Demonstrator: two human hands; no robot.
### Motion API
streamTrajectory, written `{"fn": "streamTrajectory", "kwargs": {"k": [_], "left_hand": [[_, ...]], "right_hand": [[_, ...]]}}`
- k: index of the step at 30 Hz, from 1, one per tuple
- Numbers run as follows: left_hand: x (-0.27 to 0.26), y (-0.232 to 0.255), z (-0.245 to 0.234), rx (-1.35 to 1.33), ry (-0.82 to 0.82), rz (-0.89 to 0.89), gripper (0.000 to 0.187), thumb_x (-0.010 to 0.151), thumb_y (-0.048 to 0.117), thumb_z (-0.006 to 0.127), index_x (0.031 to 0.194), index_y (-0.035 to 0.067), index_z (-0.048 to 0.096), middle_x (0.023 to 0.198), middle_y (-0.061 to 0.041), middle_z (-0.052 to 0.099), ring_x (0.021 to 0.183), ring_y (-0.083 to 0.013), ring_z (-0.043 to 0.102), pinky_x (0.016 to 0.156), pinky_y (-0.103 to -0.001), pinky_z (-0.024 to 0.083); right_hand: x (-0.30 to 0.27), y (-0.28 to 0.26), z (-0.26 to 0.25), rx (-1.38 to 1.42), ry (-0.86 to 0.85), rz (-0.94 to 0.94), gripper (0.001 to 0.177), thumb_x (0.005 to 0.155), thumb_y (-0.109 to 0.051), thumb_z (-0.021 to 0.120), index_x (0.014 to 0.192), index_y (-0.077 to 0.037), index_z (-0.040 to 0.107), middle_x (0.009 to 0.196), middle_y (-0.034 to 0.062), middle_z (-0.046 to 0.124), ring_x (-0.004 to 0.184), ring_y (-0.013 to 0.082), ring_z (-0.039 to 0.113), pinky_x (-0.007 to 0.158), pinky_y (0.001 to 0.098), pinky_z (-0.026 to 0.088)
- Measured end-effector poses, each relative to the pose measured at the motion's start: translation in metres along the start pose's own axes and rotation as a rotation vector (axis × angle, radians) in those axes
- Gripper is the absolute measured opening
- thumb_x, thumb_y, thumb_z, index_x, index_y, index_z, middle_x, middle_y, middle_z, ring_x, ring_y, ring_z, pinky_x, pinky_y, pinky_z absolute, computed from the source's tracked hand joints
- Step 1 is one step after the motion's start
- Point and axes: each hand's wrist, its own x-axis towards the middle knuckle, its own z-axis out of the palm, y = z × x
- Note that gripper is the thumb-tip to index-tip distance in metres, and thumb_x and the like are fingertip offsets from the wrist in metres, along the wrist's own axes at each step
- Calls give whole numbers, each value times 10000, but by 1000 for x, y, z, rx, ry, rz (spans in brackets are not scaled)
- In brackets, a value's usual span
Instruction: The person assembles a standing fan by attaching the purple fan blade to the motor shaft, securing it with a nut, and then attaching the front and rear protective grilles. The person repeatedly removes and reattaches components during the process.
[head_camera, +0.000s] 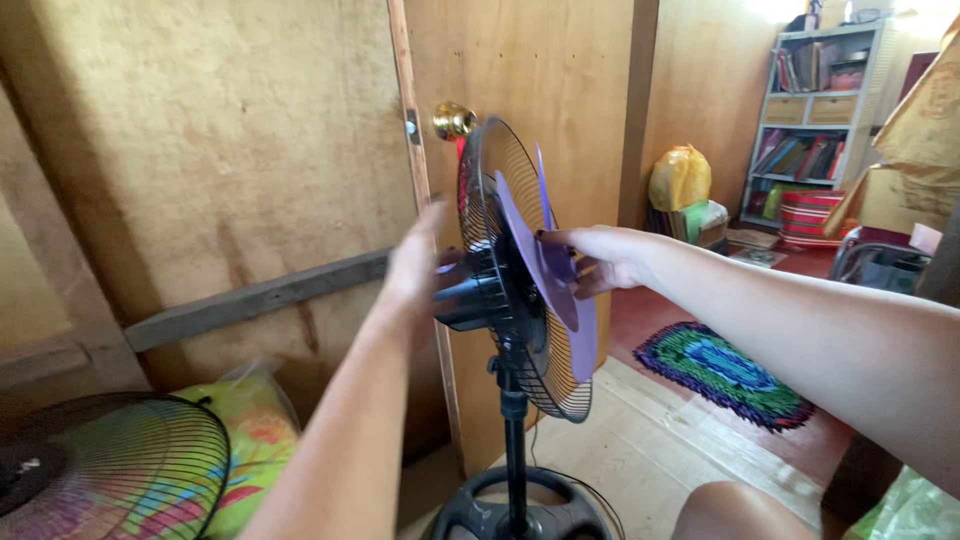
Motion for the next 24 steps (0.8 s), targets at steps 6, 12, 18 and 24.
{"fn": "streamTrajectory", "kwargs": {"k": [6, 12, 18, 24], "left_hand": [[44, -48, -45, -359, 262, -509, 1062, 890, 656, 721, 1642, 168, 151, 1575, -263, 225, 1456, -544, 276, 1140, -718, 286], [82, -80, -29, -538, -10, -580, 770, 784, 705, 614, 1348, 180, 601, 1414, -139, 597, 1357, -367, 493, 1076, -716, 345], [87, -81, -19, -515, -72, -416, 568, 818, 518, 492, 1218, 155, 668, 1237, -146, 722, 1182, -373, 655, 1000, -716, 398], [89, -77, -10, -517, -43, -428, 479, 749, 472, 488, 1124, 234, 667, 1173, -66, 716, 1113, -323, 660, 962, -666, 429]], "right_hand": [[1, 12, 2, 133, -113, -22, 465, 914, -496, 657, 1216, -142, 646, 1102, 96, 690, 934, 185, 682, 830, 335, 551], [-1, 22, 1, 172, -70, -109, 392, 900, -422, 689, 1197, -167, 668, 980, -3, 647, 857, 136, 631, 784, 313, 520], [-6, 22, 0, 155, 23, -125, 416, 920, -443, 698, 1203, -138, 706, 930, 56, 630, 812, 153, 607, 744, 307, 517], [-19, 25, -17, 162, 55, -102, 403, 884, -399, 701, 1198, -146, 690, 964, 14, 635, 820, 124, 655, 821, 341, 579]]}}
